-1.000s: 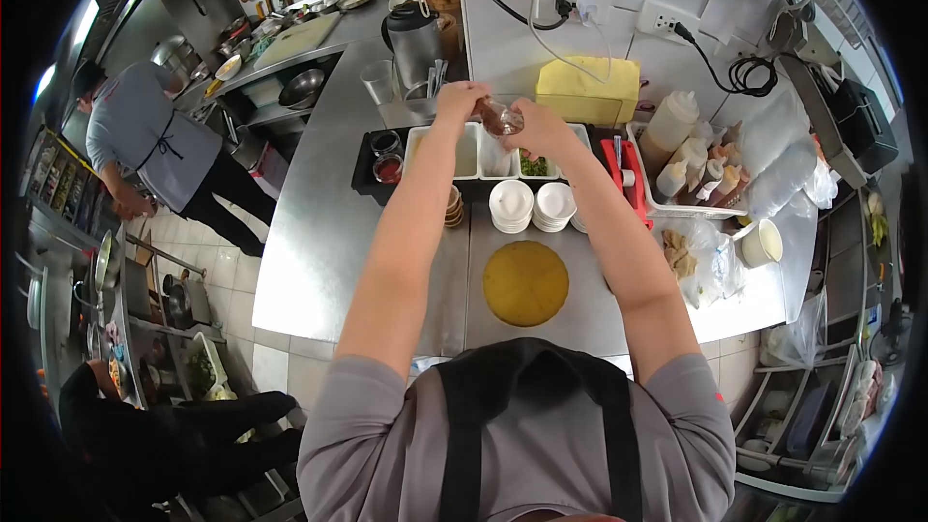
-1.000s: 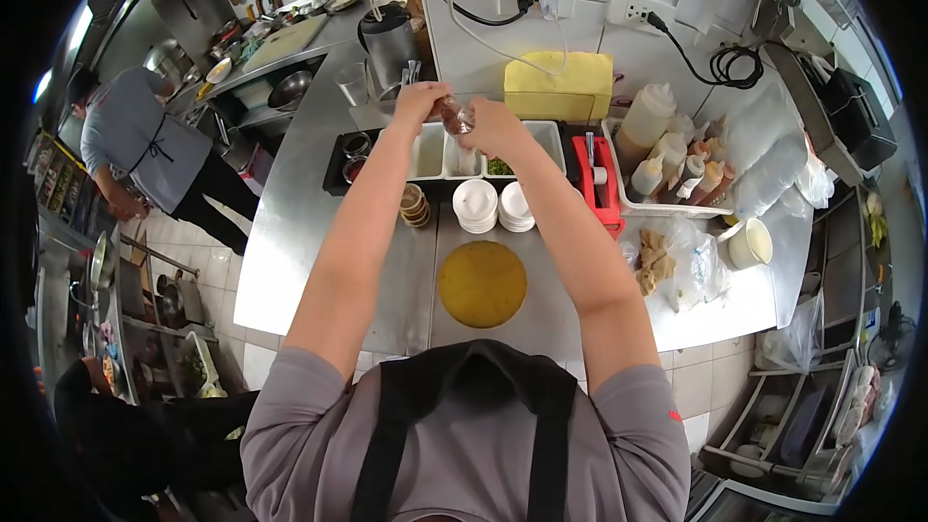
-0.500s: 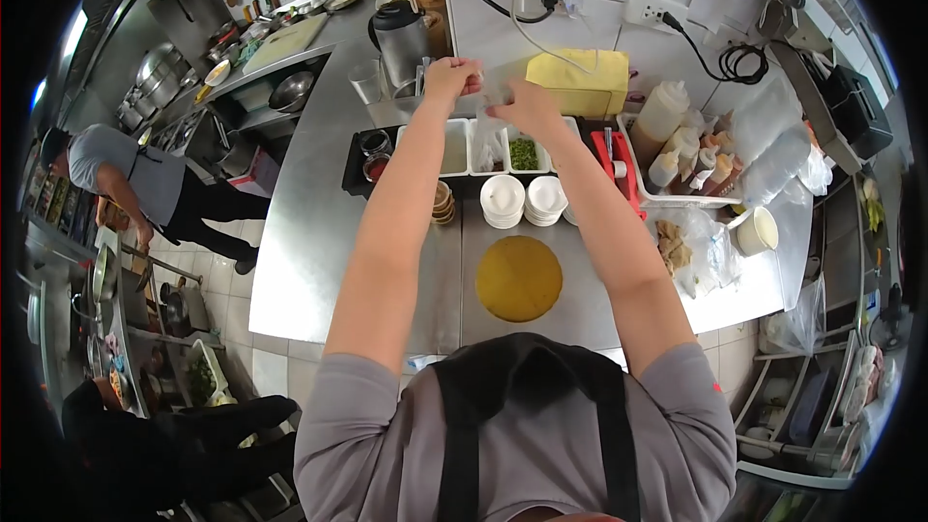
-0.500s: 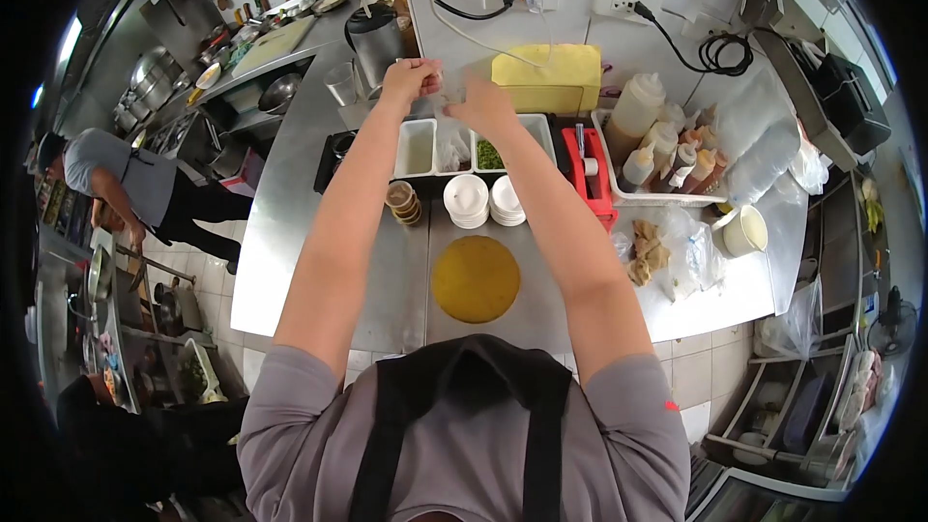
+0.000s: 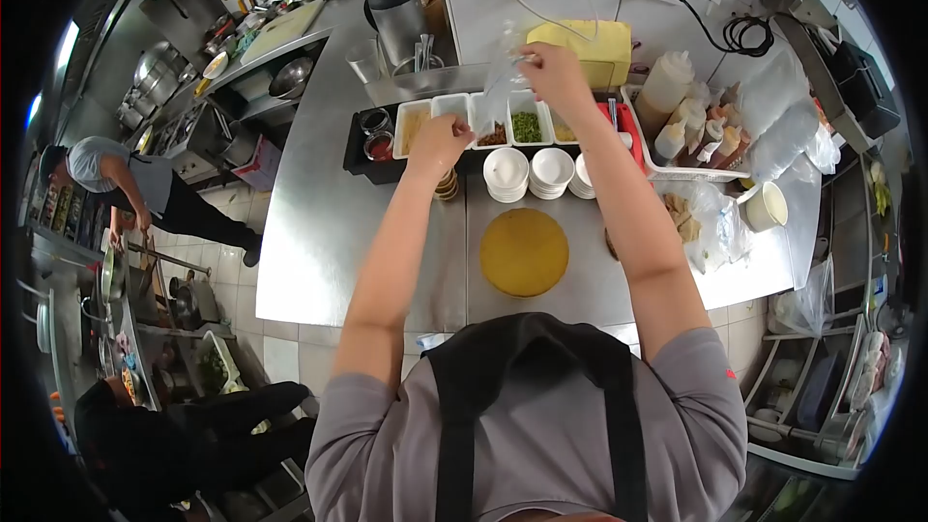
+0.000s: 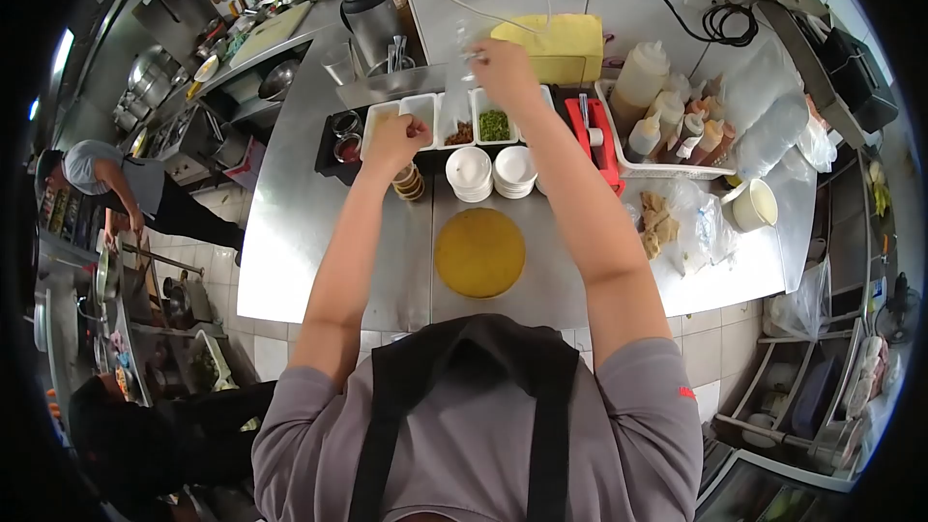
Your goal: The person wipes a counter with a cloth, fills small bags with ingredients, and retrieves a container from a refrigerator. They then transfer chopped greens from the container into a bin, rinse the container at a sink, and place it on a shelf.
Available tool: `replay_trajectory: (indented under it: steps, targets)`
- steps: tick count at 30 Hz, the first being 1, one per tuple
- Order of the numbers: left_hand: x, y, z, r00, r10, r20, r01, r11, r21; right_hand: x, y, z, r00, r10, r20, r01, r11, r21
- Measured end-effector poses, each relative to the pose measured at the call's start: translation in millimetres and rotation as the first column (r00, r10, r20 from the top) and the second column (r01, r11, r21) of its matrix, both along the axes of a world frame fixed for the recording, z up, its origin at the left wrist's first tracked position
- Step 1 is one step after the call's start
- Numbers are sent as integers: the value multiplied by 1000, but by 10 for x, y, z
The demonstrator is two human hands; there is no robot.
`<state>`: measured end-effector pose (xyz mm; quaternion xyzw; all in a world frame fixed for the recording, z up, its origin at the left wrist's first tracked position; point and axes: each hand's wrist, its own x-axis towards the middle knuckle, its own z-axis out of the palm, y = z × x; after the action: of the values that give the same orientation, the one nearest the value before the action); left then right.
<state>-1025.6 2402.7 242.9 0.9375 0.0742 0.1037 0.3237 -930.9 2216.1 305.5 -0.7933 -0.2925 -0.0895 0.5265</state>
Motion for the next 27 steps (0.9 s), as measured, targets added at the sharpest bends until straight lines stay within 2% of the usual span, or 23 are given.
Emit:
replay_trajectory:
  steps: [2, 3, 5, 7, 8, 10, 12, 13, 14, 15, 17, 18, 20, 21, 23, 25, 26, 27]
  targets:
    - [-115, 18, -32, 998, 3, 60, -4, 1000, 12, -126, -269, 66, 984, -101, -147, 119, 986, 117]
    - [-154, 25, -21, 998, -17, 59, 17, 1000, 5, -98, -476, -31, 990, -99, -105, 116, 978, 175]
    - [-236, -29, 14, 991, -64, 118, 68, 997, -26, -294, -938, -69, 956, -125, -264, 215, 915, 342]
    - [-329, -162, 134, 993, -109, 55, 113, 989, -93, -451, -1569, -241, 970, -71, -234, 177, 864, 472]
    - [-390, -262, 224, 985, -166, 50, 171, 977, -126, -581, -1871, -300, 946, -126, -299, 267, 825, 498]
    - [-496, -555, 375, 964, -265, 33, 266, 954, -139, -769, -2511, -532, 929, -176, -326, 345, 730, 590]
    - [-552, -868, 422, 898, -440, 2, 434, 886, -164, -1010, -3108, -830, 901, -174, -396, 414, 612, 674]
    - [-527, -1043, 389, 888, -460, 5, 454, 875, -168, -1111, -3368, -986, 896, -178, -406, 432, 553, 712]
    - [-488, -1233, 335, 799, -601, 12, 595, 788, -157, -1241, -3503, -1054, 876, -235, -421, 482, 462, 745]
    - [-456, -1435, 267, 687, -727, 15, 721, 678, -145, -1325, -3647, -1184, 872, -256, -418, 490, 456, 743]
    - [-314, -1878, 98, 468, -883, -30, 881, 463, 100, -1473, -3890, -1465, 798, -389, -461, 591, 350, 727]
    - [-243, -2087, -13, 455, -890, -25, 887, 451, 98, -1524, -3948, -1583, 754, -448, -481, 636, 310, 707]
    - [-97, -2423, -222, 374, -920, -119, 818, 266, 510, -1562, -3924, -1760, 649, -544, -532, 720, 215, 660]
    - [-34, -2529, -311, 368, -922, -119, 818, 260, 513, -1550, -3910, -1850, 556, -618, -556, 791, 187, 583]
    - [111, -2705, -490, 362, -917, -165, 560, 73, 825, -1482, -3883, -1984, 413, -734, -539, 875, 155, 459]
    - [254, -2801, -648, 356, -922, -150, 513, 58, 856, -1412, -4020, -2116, 323, -818, -476, 933, 361, 12]
    - [290, -2831, -643, 357, -915, -187, 504, 20, 863, -1356, -4087, -2151, 271, -955, -121, 896, 297, -330]
    - [316, -2847, -643, 359, -906, -224, 494, -19, 869, -1346, -4129, -2210, 266, -955, -130, 898, 295, -325]
